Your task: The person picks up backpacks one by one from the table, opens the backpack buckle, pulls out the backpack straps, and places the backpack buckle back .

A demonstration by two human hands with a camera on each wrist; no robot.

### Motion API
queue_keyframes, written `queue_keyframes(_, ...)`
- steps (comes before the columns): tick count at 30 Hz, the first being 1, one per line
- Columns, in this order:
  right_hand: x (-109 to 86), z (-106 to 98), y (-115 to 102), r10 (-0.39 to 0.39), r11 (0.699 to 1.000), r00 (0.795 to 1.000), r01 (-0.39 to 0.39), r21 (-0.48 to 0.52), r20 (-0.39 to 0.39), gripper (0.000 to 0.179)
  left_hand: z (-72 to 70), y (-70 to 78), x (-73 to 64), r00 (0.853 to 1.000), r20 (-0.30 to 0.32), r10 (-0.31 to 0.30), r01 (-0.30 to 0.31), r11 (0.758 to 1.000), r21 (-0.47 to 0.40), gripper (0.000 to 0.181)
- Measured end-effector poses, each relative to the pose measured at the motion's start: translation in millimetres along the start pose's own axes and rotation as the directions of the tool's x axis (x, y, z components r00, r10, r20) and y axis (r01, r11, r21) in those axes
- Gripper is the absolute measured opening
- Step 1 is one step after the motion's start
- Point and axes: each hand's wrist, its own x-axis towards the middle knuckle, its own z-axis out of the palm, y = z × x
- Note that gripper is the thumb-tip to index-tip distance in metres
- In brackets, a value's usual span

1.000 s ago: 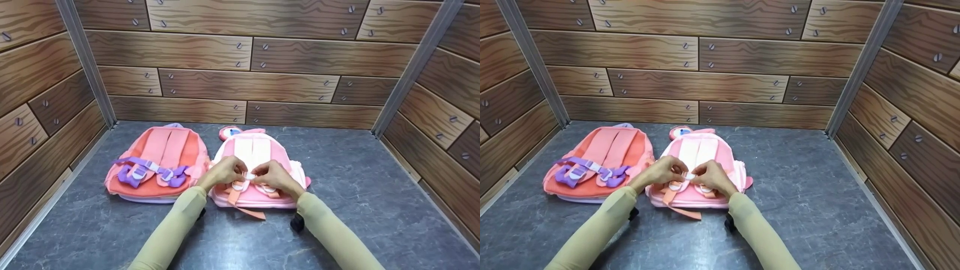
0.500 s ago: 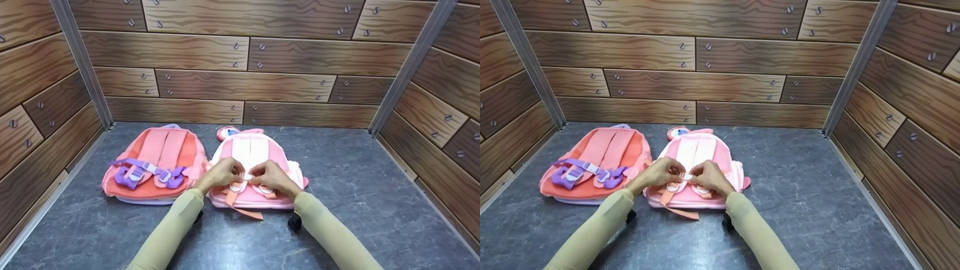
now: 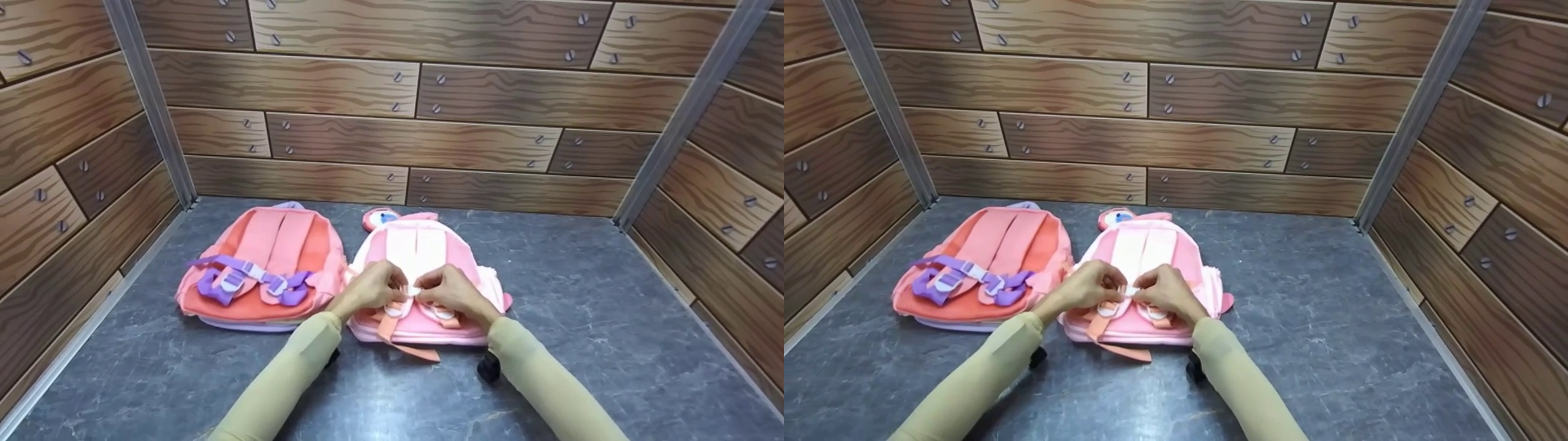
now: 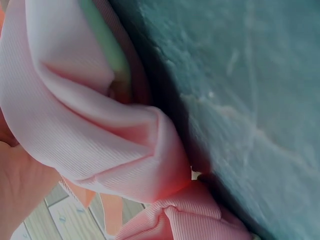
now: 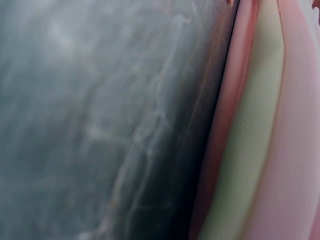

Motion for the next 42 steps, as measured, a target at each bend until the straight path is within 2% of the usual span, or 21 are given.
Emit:
queue_keyframes(5, 0.7, 1.1, 1.8, 0.018, 1.0, 1.0, -0.018, 0.018, 0.014, 0.013, 0.4, -1.9, -0.7, 1.0, -0.004, -0.016, 0.016, 1.0, -0.019, 0.018)
queue_keyframes(11, -0.9, -0.9, 2.8, -0.009, 1.0, 0.999, 0.008, 0.008, 0.04, 0.015, -0.3, -2.7, -1.3, 1.0, 0.0, 0.006, -0.006, 1.0, -0.027, 0.017)
queue_keyframes(19, -4.0, -2.5, -2.1, -0.064, 0.995, 0.995, 0.07, -0.073, 0.071, 0.003, -1.2, -0.6, 1.5, 1.0, 0.011, 0.005, -0.005, 1.0, -0.004, 0.017)
queue_keyframes(27, -4.4, -2.4, -5.5, -0.117, 0.976, 0.989, 0.131, -0.174, 0.087, 0.006, -1.5, -1.6, 2.8, 1.0, 0.003, 0.015, -0.015, 1.0, -0.005, 0.013)
queue_keyframes(35, -5.1, -2.0, -5.1, -0.083, 0.983, 0.992, 0.097, -0.155, 0.094, 0.008, -0.6, -3.4, 3.7, 1.0, 0.008, 0.022, -0.022, 1.0, -0.019, 0.014)
queue_keyframes(42, -4.8, -4.1, -1.9, -0.085, 0.983, 0.989, 0.102, -0.15, 0.12, 0.009, -0.1, -2.1, 3.4, 1.0, 0.017, 0.026, -0.026, 0.999, -0.025, 0.013)
